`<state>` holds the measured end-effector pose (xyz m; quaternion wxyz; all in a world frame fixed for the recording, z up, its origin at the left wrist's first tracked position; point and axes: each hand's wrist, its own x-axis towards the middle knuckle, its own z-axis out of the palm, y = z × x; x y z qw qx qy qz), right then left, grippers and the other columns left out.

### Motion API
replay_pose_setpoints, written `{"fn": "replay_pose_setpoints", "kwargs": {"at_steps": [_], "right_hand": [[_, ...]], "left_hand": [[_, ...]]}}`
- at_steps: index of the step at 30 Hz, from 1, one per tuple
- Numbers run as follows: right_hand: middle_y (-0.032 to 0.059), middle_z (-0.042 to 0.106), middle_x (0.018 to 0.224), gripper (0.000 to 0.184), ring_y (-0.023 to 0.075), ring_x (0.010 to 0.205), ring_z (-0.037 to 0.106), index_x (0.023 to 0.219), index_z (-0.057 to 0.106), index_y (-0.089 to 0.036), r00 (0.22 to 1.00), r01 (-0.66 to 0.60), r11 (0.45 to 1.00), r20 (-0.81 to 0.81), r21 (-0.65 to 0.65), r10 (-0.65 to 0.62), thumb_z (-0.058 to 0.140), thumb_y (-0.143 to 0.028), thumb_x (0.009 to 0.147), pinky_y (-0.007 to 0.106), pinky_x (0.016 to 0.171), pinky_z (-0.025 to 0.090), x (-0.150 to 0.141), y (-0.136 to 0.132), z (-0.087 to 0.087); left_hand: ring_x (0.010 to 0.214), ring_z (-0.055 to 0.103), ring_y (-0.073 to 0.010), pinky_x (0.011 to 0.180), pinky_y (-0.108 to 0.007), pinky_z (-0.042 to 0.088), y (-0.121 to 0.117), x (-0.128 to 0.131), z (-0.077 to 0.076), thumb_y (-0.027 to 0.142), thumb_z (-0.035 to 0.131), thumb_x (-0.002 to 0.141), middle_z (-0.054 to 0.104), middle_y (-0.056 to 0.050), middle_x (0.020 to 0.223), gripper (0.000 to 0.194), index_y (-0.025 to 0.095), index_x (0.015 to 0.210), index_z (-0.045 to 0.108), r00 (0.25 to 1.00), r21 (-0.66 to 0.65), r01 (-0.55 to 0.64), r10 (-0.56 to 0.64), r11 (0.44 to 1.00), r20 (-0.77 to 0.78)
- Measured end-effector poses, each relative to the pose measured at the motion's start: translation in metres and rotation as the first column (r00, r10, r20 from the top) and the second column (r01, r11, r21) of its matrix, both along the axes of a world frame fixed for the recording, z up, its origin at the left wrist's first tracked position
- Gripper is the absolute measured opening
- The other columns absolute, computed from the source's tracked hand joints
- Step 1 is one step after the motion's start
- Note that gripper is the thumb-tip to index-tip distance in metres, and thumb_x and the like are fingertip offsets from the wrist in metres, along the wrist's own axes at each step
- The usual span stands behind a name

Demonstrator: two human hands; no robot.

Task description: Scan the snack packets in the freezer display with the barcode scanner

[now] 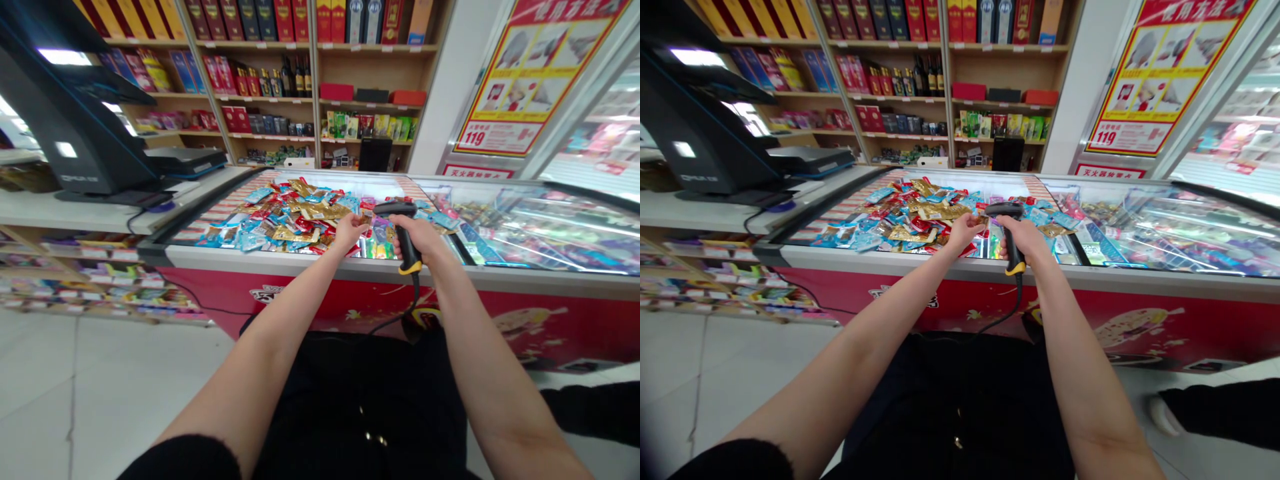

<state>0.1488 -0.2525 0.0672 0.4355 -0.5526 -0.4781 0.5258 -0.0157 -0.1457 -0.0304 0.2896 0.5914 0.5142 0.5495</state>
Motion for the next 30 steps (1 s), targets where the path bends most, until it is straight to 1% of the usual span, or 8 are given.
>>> {"fn": "replay_pose_setpoints", "kwargs": {"at_steps": [5, 11, 13, 15, 17, 24, 28, 30], "right_hand": [[0.0019, 0.057, 0.046, 0.028, 0.0146, 0.036, 0.054, 0.069, 0.055, -0.019, 0.999, 0.028, 0.999, -0.024, 0.021, -0.027, 0.063, -0.035, 0.09, 0.023, 0.034, 0.047, 0.005, 0.006, -0.006], [0.0008, 0.057, 0.048, 0.025, 0.0142, 0.037, 0.054, 0.073, 0.056, -0.019, 0.994, 0.092, 0.994, -0.069, 0.056, -0.088, 0.067, -0.037, 0.087, 0.023, 0.036, 0.047, 0.023, 0.012, -0.013], [0.0011, 0.058, 0.049, 0.025, 0.0147, 0.038, 0.054, 0.073, 0.056, -0.019, 0.99, 0.113, 0.992, -0.087, 0.053, -0.108, 0.066, -0.038, 0.087, 0.024, 0.037, 0.048, 0.032, 0.013, -0.014], [0.0017, 0.058, 0.049, 0.026, 0.0156, 0.038, 0.055, 0.073, 0.055, -0.019, 0.985, 0.147, 0.988, -0.101, 0.047, -0.142, 0.066, -0.038, 0.087, 0.025, 0.037, 0.047, 0.04, 0.016, -0.015], [0.0018, 0.058, 0.049, 0.026, 0.016, 0.038, 0.054, 0.072, 0.055, -0.02, 0.976, 0.192, 0.981, -0.108, 0.041, -0.187, 0.067, -0.037, 0.086, 0.026, 0.037, 0.047, 0.047, 0.018, -0.016], [0.0003, 0.057, 0.048, 0.022, 0.0153, 0.036, 0.053, 0.074, 0.056, -0.019, 0.964, 0.233, 0.972, -0.137, 0.032, -0.227, 0.067, -0.034, 0.087, 0.025, 0.036, 0.046, 0.068, 0.021, -0.026], [0.0008, 0.056, 0.047, 0.024, 0.0156, 0.036, 0.053, 0.071, 0.055, -0.019, 0.953, 0.271, 0.963, -0.144, 0.008, -0.267, 0.065, -0.031, 0.088, 0.026, 0.036, 0.046, 0.075, 0.024, -0.032], [0.0013, 0.056, 0.046, 0.025, 0.0159, 0.036, 0.053, 0.07, 0.056, -0.019, 0.949, 0.287, 0.958, -0.136, -0.008, -0.285, 0.065, -0.031, 0.089, 0.026, 0.036, 0.047, 0.079, 0.027, -0.034]], "left_hand": [[0.073, 0.065, -0.0161, 0.072, -0.027, 0.048, 0.001, 0.002, 0.009, 0.017, 0.072, 0.073, 0.07, -0.002, 0.079, 0.022, 0.015, 0.092, 0.063, 0.999, -0.029, -0.039, 0.039, 0.999, -0.008], [0.086, 0.068, -0.0182, 0.082, -0.031, 0.05, 0.006, -0.04, 0.065, 0.017, 0.065, 0.085, 0.073, -0.01, 0.106, 0.054, 0.01, 0.136, 0.051, 0.973, -0.017, -0.209, 0.206, 0.978, -0.107], [0.108, 0.065, -0.0244, 0.095, -0.038, 0.047, 0.005, -0.062, 0.083, 0.014, 0.063, 0.086, 0.067, -0.018, 0.124, 0.06, 0.005, 0.142, 0.043, 0.891, 0.045, -0.379, 0.378, 0.924, -0.253], [0.13, 0.05, -0.0354, 0.106, -0.05, 0.039, 0.001, -0.078, 0.093, 0.013, 0.066, 0.084, 0.053, -0.023, 0.142, 0.064, 0.005, 0.143, 0.043, 0.729, 0.144, -0.542, 0.548, 0.828, -0.41], [0.136, 0.042, -0.04, 0.109, -0.055, 0.034, -0.002, -0.083, 0.096, 0.015, 0.066, 0.085, 0.046, -0.023, 0.148, 0.064, 0.006, 0.144, 0.043, 0.648, 0.202, -0.569, 0.586, 0.797, -0.487], [0.119, 0.059, -0.031, 0.105, -0.046, 0.041, 0.011, -0.015, 0.075, 0.016, 0.056, 0.09, 0.063, -0.017, 0.129, 0.035, 0.014, 0.124, 0.065, 0.719, 0.145, -0.225, 0.264, 0.964, -0.643], [0.115, 0.062, -0.0317, 0.1, -0.043, 0.046, 0.019, 0.045, 0.059, 0.029, 0.064, 0.087, 0.069, -0.015, 0.117, 0.023, 0.018, 0.105, 0.072, 0.746, 0.017, -0.043, 0.043, 0.999, -0.665], [0.119, 0.06, -0.0355, 0.101, -0.045, 0.045, 0.02, 0.07, 0.051, 0.043, 0.072, 0.082, 0.068, -0.018, 0.116, 0.034, 0.016, 0.102, 0.073, 0.726, -0.032, 0.011, -0.03, 0.999, -0.687]]}}
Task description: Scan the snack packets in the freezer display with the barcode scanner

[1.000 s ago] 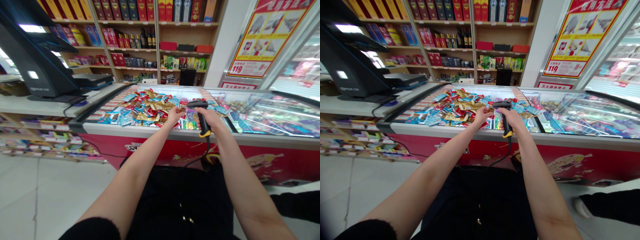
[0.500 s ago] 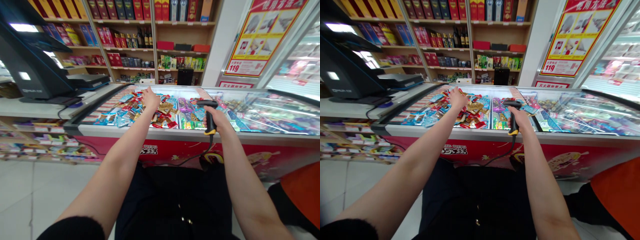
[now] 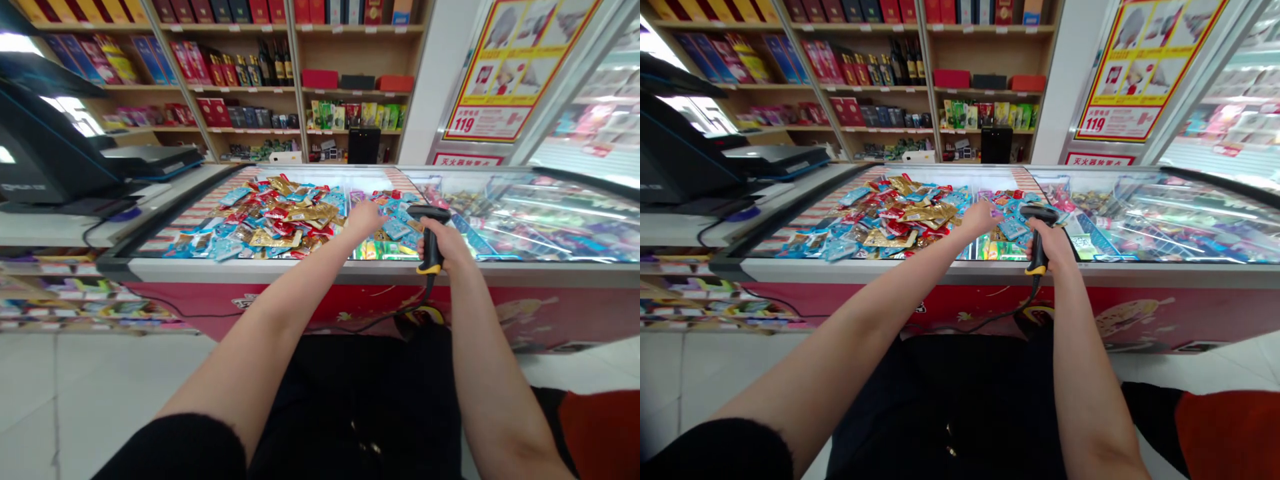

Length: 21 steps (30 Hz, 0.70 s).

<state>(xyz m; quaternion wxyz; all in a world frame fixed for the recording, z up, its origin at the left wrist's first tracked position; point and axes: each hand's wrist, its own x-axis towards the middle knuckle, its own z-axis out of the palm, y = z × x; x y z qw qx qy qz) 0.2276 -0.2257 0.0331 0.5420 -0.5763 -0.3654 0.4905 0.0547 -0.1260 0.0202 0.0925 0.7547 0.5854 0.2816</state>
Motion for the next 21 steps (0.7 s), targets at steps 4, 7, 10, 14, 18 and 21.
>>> {"fn": "replay_pose_setpoints", "kwargs": {"at_steps": [4, 7, 10, 14, 18, 21], "right_hand": [[0.0015, 0.057, 0.047, 0.024, 0.0166, 0.037, 0.054, 0.072, 0.058, -0.018, 1.0, 0.017, 1.0, 0.003, -0.024, -0.017, 0.065, -0.033, 0.09, 0.027, 0.035, 0.048, 0.006, 0.005, -0.006], [0.0019, 0.058, 0.048, 0.023, 0.0163, 0.036, 0.054, 0.074, 0.059, -0.017, 1.0, 0.025, 1.0, -0.001, -0.01, -0.025, 0.065, -0.033, 0.09, 0.027, 0.035, 0.049, 0.009, 0.006, -0.011], [0.0015, 0.057, 0.047, 0.023, 0.0155, 0.035, 0.053, 0.074, 0.059, -0.017, 1.0, 0.012, 1.0, -0.007, -0.006, -0.012, 0.066, -0.032, 0.09, 0.026, 0.034, 0.048, 0.008, 0.005, -0.012], [0.0011, 0.056, 0.047, 0.023, 0.0151, 0.035, 0.053, 0.073, 0.058, -0.017, 1.0, 0.002, 1.0, 0.018, -0.004, -0.002, 0.064, -0.03, 0.091, 0.025, 0.034, 0.048, 0.002, 0.002, -0.009], [0.0006, 0.057, 0.047, 0.022, 0.0156, 0.036, 0.053, 0.076, 0.058, -0.018, 0.999, -0.029, 1.0, 0.023, -0.006, 0.029, 0.064, -0.031, 0.092, 0.026, 0.035, 0.049, -0.003, 0.003, -0.01], [0.0, 0.057, 0.048, 0.021, 0.0163, 0.037, 0.054, 0.079, 0.058, -0.018, 0.998, -0.061, 0.998, 0.03, -0.025, 0.062, 0.065, -0.034, 0.091, 0.027, 0.037, 0.049, -0.007, 0.006, -0.012]], "left_hand": [[0.132, 0.049, -0.0428, 0.108, -0.05, 0.04, 0.0, 0.033, -0.016, 0.062, 0.079, 0.068, 0.058, -0.025, 0.134, 0.072, 0.011, 0.119, 0.067, 0.99, -0.086, -0.018, 0.006, 0.996, -0.14], [0.135, 0.047, -0.0384, 0.108, -0.047, 0.041, 0.003, 0.043, -0.025, 0.061, 0.079, 0.07, 0.056, -0.022, 0.139, 0.08, 0.015, 0.132, 0.057, 0.982, -0.102, -0.066, 0.046, 0.993, -0.183], [0.132, 0.05, -0.0348, 0.105, -0.043, 0.042, 0.004, 0.044, -0.029, 0.051, 0.082, 0.071, 0.059, -0.019, 0.137, 0.082, 0.018, 0.139, 0.048, 0.99, -0.061, -0.093, 0.086, 0.994, -0.107], [0.13, 0.053, -0.0321, 0.104, -0.041, 0.04, 0.002, 0.04, -0.027, 0.028, 0.082, 0.074, 0.062, -0.018, 0.133, 0.079, 0.018, 0.141, 0.042, 0.999, 0.004, -0.017, 0.017, 1.0, 0.046], [0.119, 0.061, -0.0252, 0.1, -0.035, 0.042, 0.002, 0.033, -0.025, 0.012, 0.072, 0.077, 0.063, -0.013, 0.132, 0.059, 0.02, 0.13, 0.049, 0.97, 0.044, 0.072, -0.08, 0.996, 0.231], [0.108, 0.065, -0.0231, 0.094, -0.032, 0.046, 0.009, 0.024, -0.024, 0.007, 0.069, 0.074, 0.068, -0.01, 0.119, 0.05, 0.019, 0.12, 0.055, 0.93, 0.015, 0.023, -0.027, 1.0, 0.366]]}}
